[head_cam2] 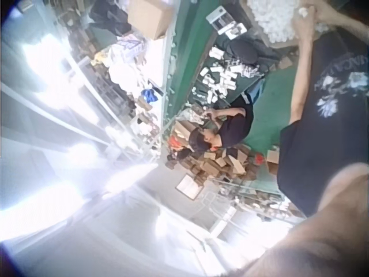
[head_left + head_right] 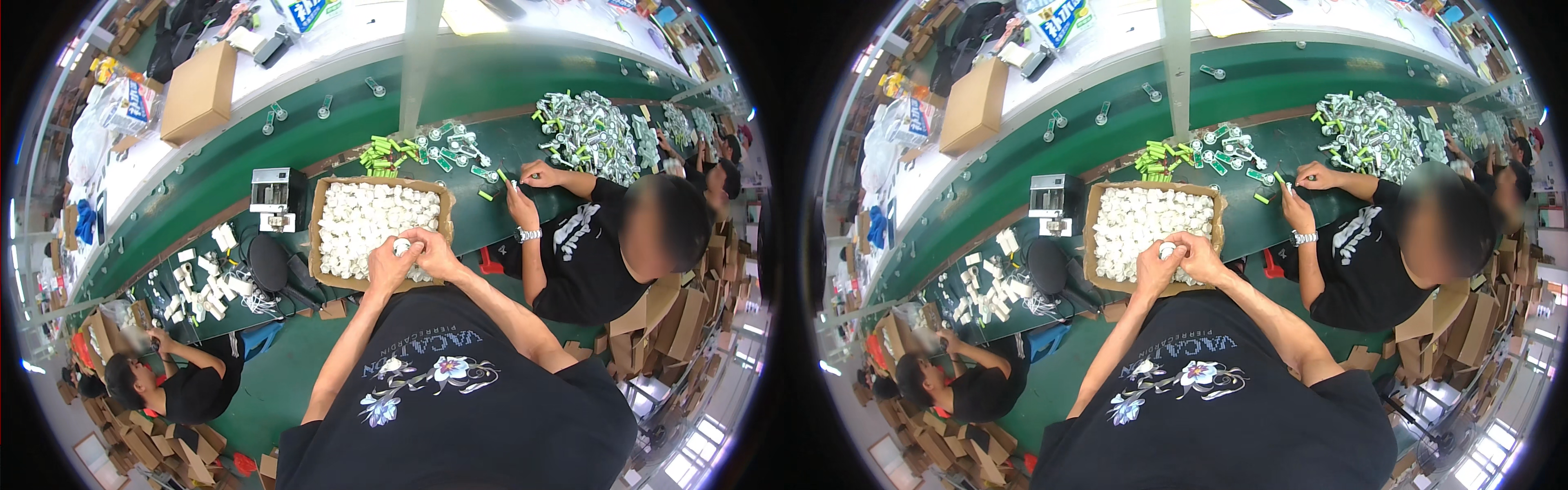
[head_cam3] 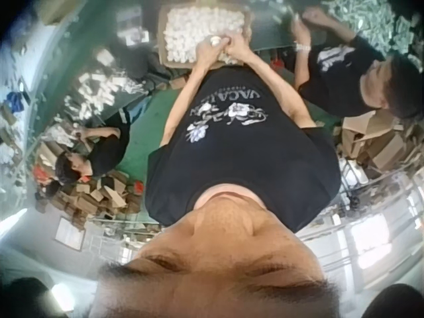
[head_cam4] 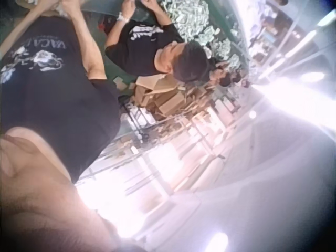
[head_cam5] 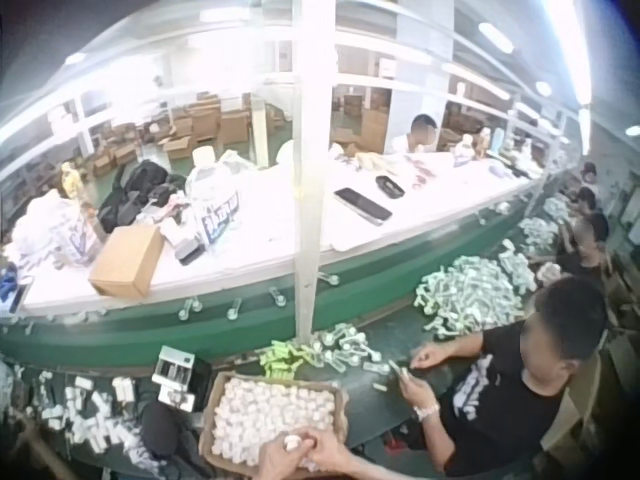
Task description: Sorting and assembling small electronic components at a factory production line.
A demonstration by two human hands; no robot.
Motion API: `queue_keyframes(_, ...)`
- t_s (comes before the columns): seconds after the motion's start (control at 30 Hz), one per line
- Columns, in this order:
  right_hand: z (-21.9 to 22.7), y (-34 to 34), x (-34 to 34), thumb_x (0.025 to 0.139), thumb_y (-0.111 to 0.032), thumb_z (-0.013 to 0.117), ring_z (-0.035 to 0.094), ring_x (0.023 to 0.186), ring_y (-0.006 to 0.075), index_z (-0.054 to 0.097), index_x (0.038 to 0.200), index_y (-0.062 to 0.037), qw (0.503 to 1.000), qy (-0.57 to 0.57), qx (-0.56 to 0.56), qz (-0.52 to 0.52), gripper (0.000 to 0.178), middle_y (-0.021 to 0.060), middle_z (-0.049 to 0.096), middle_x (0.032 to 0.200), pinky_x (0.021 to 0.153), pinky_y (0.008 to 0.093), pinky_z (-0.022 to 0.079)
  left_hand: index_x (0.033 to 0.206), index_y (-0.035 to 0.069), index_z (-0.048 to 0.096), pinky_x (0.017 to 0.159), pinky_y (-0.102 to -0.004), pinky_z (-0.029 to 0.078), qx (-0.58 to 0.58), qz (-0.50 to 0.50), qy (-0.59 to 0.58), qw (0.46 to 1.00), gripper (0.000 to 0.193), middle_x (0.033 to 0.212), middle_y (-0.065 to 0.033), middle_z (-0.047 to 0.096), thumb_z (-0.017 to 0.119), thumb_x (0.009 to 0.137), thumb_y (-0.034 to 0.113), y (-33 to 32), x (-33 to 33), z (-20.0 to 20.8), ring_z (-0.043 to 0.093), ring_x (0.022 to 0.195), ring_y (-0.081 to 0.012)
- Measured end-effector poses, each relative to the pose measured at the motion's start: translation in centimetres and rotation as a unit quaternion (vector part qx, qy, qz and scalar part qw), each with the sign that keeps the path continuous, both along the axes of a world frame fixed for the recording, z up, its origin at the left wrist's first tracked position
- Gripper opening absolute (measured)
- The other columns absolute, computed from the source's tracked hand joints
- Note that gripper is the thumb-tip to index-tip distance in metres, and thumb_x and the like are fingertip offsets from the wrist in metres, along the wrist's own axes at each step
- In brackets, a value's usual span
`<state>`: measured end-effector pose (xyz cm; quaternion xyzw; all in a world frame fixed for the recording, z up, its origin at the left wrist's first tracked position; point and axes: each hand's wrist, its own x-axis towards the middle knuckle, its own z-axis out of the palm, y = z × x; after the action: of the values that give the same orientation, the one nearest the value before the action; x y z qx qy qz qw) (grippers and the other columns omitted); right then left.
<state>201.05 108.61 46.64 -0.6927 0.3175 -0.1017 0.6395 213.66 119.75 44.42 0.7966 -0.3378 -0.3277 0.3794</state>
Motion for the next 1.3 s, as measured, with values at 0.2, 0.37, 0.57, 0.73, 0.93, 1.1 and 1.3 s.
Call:
queue_keyframes(0.2, -1.2, -0.7, -0.4, 0.095, 0.005, 0.061, 0.071, 0.088, 0.014, 0.069, 0.131, 0.0026, 0.999, -0.004, 0.006, -0.033, 0.037, 0.0112, 0.078, 0.099, 0.076, 0.0321, 0.056, 0.105, -0.001, 0.075, 0.063, -0.0426, 0.052, -0.043, 0.005, 0.059, 0.997, 0.062, 0.07, -0.0146, 0.07, 0.076, 0.096, 0.06, -1.2, -0.5, -1.2, 0.07, 0.066, -0.0275)
queue_keyframes(0.37, 0.7, -2.8, -0.5, 0.096, -0.008, 0.078, 0.074, 0.081, 0.013, 0.068, 0.134, -0.0013, 0.98, -0.103, 0.166, -0.041, 0.041, 0.0121, 0.078, 0.095, 0.081, 0.0333, 0.053, 0.132, 0.0, 0.07, 0.062, -0.0369, 0.048, -0.073, 0.026, 0.299, 0.951, 0.066, 0.077, -0.0029, 0.066, 0.043, 0.113, 0.057, -2.6, 0.6, -2.8, 0.059, 0.067, -0.017)
queue_keyframes(0.57, 2.3, -3.9, -0.7, 0.095, -0.009, 0.079, 0.07, 0.071, 0.0107, 0.068, 0.131, -0.0059, 0.999, -0.028, -0.016, -0.015, 0.038, 0.0072, 0.08, 0.09, 0.078, 0.0312, 0.053, 0.147, 0.001, 0.062, 0.063, -0.0277, 0.045, -0.038, 0.015, 0.362, 0.931, 0.078, 0.087, -0.0005, 0.061, 0.02, 0.117, 0.06, -3.5, 1.3, 0.2, 0.051, 0.072, -0.0097)
queue_keyframes(0.73, 2.1, -3.8, -0.1, 0.095, -0.008, 0.08, 0.071, 0.075, 0.0097, 0.066, 0.129, -0.0046, 0.997, -0.017, 0.069, -0.03, 0.038, 0.0043, 0.078, 0.078, 0.072, 0.0294, 0.052, 0.147, 0.002, 0.061, 0.058, -0.0263, 0.041, -0.052, 0.035, 0.328, 0.943, 0.082, 0.086, -0.0019, 0.064, 0.018, 0.115, 0.065, -3.3, 0.9, 1.7, 0.052, 0.071, -0.0082)
queue_keyframes(0.93, 1.9, -3.6, -0.1, 0.097, -0.008, 0.08, 0.07, 0.081, 0.0085, 0.062, 0.13, -0.0011, 0.986, -0.065, 0.154, -0.017, 0.038, 0.0025, 0.074, 0.089, 0.069, 0.0243, 0.05, 0.145, 0.002, 0.062, 0.058, -0.0251, 0.042, -0.049, 0.008, 0.335, 0.941, 0.085, 0.083, -0.0004, 0.064, 0.018, 0.114, 0.069, -2.7, 1.0, 1.7, 0.053, 0.07, -0.0077)
queue_keyframes(1.1, 0.9, -3.5, -0.1, 0.098, -0.009, 0.081, 0.07, 0.08, 0.009, 0.062, 0.129, 0.0, 0.987, -0.053, 0.149, -0.025, 0.038, 0.005, 0.075, 0.097, 0.073, 0.0265, 0.057, 0.131, 0.004, 0.067, 0.057, -0.0252, 0.041, -0.061, 0.009, 0.341, 0.938, 0.085, 0.081, 0.001, 0.064, 0.017, 0.113, 0.069, -2.4, 0.7, 1.4, 0.053, 0.069, -0.0076)
queue_keyframes(1.3, 1.4, -3.7, -0.4, 0.097, -0.01, 0.082, 0.071, 0.083, 0.0101, 0.064, 0.132, 0.002, 0.992, 0.001, 0.127, -0.004, 0.041, 0.0085, 0.076, 0.107, 0.072, 0.0273, 0.059, 0.109, 0.007, 0.069, 0.056, -0.0256, 0.041, -0.045, 0.002, 0.329, 0.943, 0.084, 0.078, 0.0011, 0.063, 0.016, 0.113, 0.071, -2.0, 0.3, 1.1, 0.052, 0.067, -0.0079)
